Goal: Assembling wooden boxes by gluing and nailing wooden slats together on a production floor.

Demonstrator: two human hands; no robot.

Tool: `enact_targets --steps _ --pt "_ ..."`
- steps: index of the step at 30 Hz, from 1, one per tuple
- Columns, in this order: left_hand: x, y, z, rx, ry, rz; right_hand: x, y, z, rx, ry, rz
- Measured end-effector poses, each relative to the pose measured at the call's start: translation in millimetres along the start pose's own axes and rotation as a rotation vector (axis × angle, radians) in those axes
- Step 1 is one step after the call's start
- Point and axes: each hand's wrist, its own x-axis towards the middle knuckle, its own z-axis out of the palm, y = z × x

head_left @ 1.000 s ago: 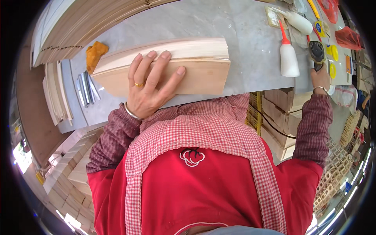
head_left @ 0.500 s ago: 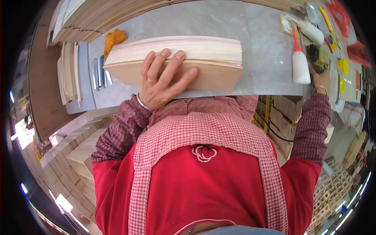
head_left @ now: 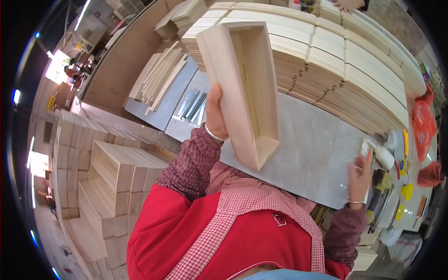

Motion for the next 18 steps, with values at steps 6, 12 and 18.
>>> enact_targets --steps 6,12,18 --pt "17.5 -3.1 -2.8 -0.280 0.008 -0.056 6.1 -106.2 86.6 0.949 -0.630 0.166" --pt "9.9 12.5 -15.6 -0.155 0.097 -0.063 7.6 -155.1 119.0 0.936 -0.738 0.020" --pt "-37.9 69.4 -25.1 0.947 0.248 0.695 9.5 -184.5 139.7 0.694 -0.729 -0.004"
